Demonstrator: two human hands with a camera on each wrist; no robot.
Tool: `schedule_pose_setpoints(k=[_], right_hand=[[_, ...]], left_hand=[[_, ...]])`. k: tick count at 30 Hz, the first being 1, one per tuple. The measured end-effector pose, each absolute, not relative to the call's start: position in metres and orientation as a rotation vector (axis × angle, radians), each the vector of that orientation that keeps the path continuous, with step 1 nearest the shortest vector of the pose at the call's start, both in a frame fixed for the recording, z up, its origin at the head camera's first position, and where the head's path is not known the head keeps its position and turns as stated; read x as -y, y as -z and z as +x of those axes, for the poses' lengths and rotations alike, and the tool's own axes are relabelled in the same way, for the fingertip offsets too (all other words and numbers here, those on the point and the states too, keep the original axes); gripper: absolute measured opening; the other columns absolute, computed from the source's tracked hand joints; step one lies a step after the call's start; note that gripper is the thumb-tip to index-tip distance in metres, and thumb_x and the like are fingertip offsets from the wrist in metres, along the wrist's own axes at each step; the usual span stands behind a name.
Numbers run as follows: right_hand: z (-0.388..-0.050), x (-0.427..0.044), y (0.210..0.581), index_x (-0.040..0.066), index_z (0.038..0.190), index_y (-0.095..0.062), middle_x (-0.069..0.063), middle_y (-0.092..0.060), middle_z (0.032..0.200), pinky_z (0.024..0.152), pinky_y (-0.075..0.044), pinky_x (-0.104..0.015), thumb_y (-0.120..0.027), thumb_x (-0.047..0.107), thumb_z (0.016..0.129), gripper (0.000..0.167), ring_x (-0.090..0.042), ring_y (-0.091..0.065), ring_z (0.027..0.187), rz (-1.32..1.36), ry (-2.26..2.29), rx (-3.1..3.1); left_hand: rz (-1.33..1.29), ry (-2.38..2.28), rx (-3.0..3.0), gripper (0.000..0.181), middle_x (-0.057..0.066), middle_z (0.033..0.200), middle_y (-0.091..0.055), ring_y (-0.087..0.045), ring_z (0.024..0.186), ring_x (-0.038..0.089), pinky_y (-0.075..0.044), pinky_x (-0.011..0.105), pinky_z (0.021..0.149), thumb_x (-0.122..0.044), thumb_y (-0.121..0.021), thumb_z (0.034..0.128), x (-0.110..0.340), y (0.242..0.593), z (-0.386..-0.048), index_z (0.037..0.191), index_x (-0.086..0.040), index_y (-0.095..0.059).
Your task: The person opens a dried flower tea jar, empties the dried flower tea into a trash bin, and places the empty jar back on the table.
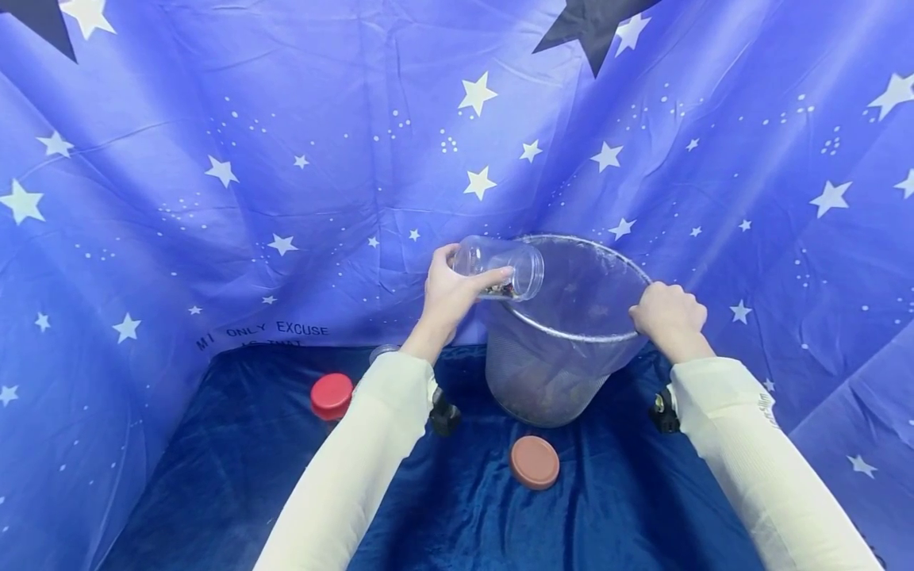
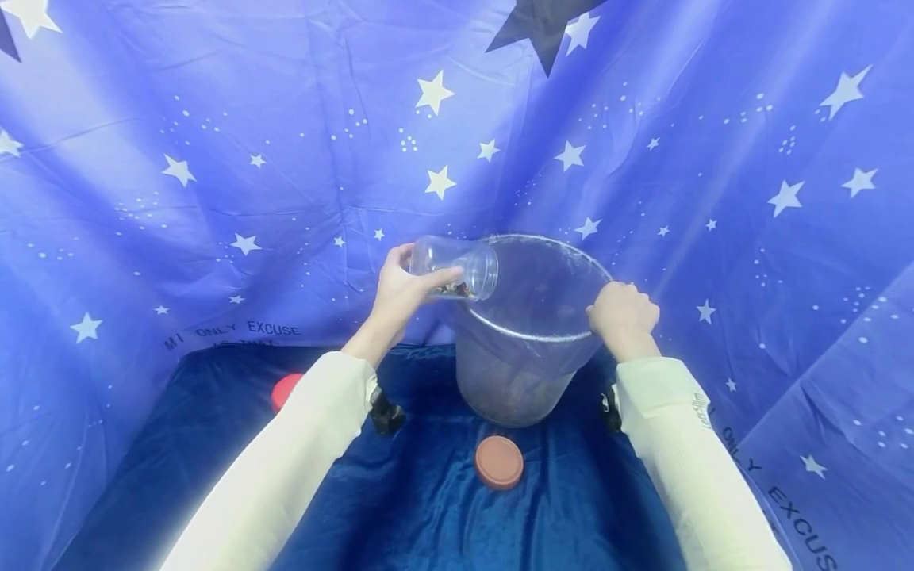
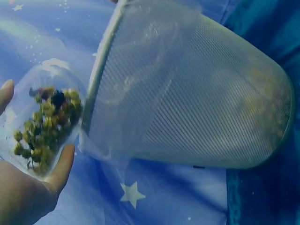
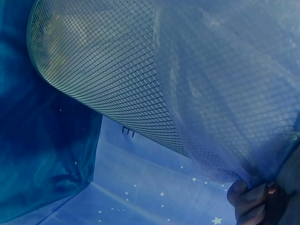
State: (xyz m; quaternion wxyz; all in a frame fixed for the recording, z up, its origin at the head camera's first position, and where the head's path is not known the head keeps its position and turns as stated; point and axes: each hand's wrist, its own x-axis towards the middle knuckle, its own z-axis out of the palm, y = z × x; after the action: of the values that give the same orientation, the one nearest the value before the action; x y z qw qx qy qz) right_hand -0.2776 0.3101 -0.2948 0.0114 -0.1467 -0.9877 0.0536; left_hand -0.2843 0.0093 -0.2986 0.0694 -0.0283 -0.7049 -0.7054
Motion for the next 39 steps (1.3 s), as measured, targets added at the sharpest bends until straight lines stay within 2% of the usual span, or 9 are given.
schedule_pose_setpoints(k=[4, 12, 17, 24, 28, 32, 39], right_hand=[[-0.277, -0.311, 0.295, -0.014, 0.109, -0.059, -0.041, -0.058, 0.113, 0.070, -0.049, -0.056, -0.055, 0.032, 0.095, 0.048, -0.057, -0.059, 0.100, -0.454, -0.167, 3.073], [-0.277, -0.309, 0.296, -0.015, 0.111, -0.058, -0.042, -0.058, 0.113, 0.068, -0.049, -0.056, -0.056, 0.033, 0.094, 0.050, -0.058, -0.060, 0.099, -0.436, -0.164, 3.063], [-0.277, -0.309, 0.295, -0.014, 0.109, -0.059, -0.042, -0.058, 0.112, 0.070, -0.049, -0.057, -0.055, 0.032, 0.094, 0.048, -0.058, -0.058, 0.099, -0.447, -0.161, 3.073], [-0.276, -0.309, 0.293, -0.015, 0.112, -0.057, -0.042, -0.057, 0.114, 0.071, -0.049, -0.057, -0.055, 0.033, 0.095, 0.051, -0.058, -0.058, 0.101, -0.450, -0.151, 3.078], [-0.277, -0.309, 0.293, -0.014, 0.112, -0.058, -0.042, -0.057, 0.114, 0.072, -0.049, -0.057, -0.054, 0.033, 0.095, 0.050, -0.057, -0.058, 0.102, -0.457, -0.145, 3.076], [-0.277, -0.309, 0.293, -0.014, 0.111, -0.058, -0.042, -0.057, 0.114, 0.072, -0.049, -0.057, -0.054, 0.032, 0.095, 0.050, -0.058, -0.058, 0.102, -0.455, -0.144, 3.080], [-0.278, -0.310, 0.295, -0.013, 0.108, -0.059, -0.042, -0.058, 0.113, 0.070, -0.049, -0.056, -0.053, 0.032, 0.094, 0.048, -0.058, -0.058, 0.101, -0.452, -0.150, 3.077]], left_hand=[[-0.055, 2.056, 2.119, 0.097, 0.003, 0.148, -0.046, -0.044, 0.137, 0.020, -0.036, 0.039, 0.114, -0.037, -0.090, 0.0651, -0.014, 0.294, -0.284, 0.145, -0.015, -0.041], [-0.039, 1.908, 2.175, 0.090, 0.000, 0.141, -0.054, -0.050, 0.130, 0.018, -0.040, 0.038, 0.110, -0.037, -0.092, 0.0623, -0.020, 0.287, -0.283, 0.140, -0.023, -0.048], [0.019, 1.890, 2.180, 0.094, -0.001, 0.147, -0.052, -0.047, 0.136, 0.021, -0.038, 0.039, 0.112, -0.039, -0.091, 0.0623, -0.030, 0.286, -0.282, 0.145, -0.026, -0.047], [0.218, 2.184, 1.989, 0.108, 0.011, 0.151, -0.044, -0.043, 0.139, 0.023, -0.035, 0.036, 0.115, -0.038, -0.091, 0.0624, -0.039, 0.291, -0.283, 0.150, -0.009, -0.035], [0.227, 2.359, 1.836, 0.090, 0.012, 0.140, -0.055, -0.051, 0.129, 0.022, -0.039, 0.034, 0.112, -0.033, -0.091, 0.0638, -0.039, 0.295, -0.284, 0.138, -0.003, -0.049], [0.206, 2.463, 1.726, 0.068, 0.007, 0.122, -0.063, -0.057, 0.116, 0.021, -0.043, 0.034, 0.106, -0.031, -0.089, 0.0655, -0.040, 0.299, -0.285, 0.121, -0.006, -0.060], [0.201, 2.440, 1.782, 0.085, 0.003, 0.138, -0.051, -0.049, 0.127, 0.019, -0.039, 0.035, 0.110, -0.035, -0.086, 0.0680, -0.043, 0.297, -0.281, 0.139, -0.014, -0.045]])
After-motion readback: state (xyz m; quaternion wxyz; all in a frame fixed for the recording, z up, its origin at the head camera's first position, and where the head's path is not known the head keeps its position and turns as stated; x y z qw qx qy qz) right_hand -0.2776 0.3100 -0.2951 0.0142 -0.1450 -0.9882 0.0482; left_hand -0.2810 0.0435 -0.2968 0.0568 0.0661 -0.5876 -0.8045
